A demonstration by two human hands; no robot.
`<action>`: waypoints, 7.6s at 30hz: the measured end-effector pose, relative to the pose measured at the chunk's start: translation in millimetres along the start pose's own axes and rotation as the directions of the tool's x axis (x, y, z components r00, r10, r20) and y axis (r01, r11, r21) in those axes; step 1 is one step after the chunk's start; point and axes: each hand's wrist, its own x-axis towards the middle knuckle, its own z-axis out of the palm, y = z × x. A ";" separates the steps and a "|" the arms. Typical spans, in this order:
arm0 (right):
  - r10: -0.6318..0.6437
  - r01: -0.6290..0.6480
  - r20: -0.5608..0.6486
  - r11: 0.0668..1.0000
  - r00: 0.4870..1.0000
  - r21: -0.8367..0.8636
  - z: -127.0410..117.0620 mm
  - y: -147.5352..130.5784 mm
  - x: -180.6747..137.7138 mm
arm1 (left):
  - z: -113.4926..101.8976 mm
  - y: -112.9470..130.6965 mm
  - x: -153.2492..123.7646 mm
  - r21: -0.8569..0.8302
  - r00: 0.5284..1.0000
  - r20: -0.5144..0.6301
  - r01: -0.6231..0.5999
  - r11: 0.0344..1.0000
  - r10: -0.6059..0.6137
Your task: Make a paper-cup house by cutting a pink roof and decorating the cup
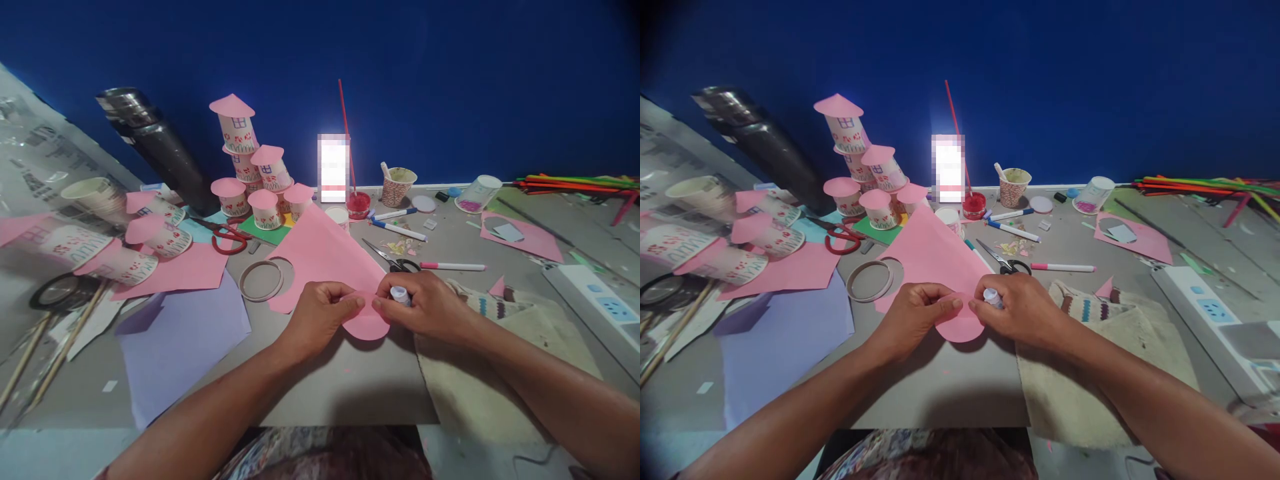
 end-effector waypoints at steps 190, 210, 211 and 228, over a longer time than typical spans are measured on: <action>-0.028 0.140 -0.146 0.509 0.989 0.849 34.2 5.7 25.1 | -9.0 4.4 1.2 -0.553 0.898 0.389 0.050 0.832 0.205; 0.366 -0.333 0.014 0.861 0.930 -0.383 -46.9 54.0 31.8 | -14.3 18.8 -3.0 -0.282 0.970 -0.083 -0.242 0.928 0.227; 0.369 -0.334 0.015 0.858 0.929 -0.389 -42.8 54.5 32.3 | -15.4 19.5 -2.4 -0.333 0.975 -0.078 -0.223 0.916 0.208; 0.338 -0.337 -0.020 0.941 0.941 0.034 -40.5 58.0 36.8 | -32.6 36.7 -4.9 -0.665 0.990 -0.015 -0.113 0.738 0.138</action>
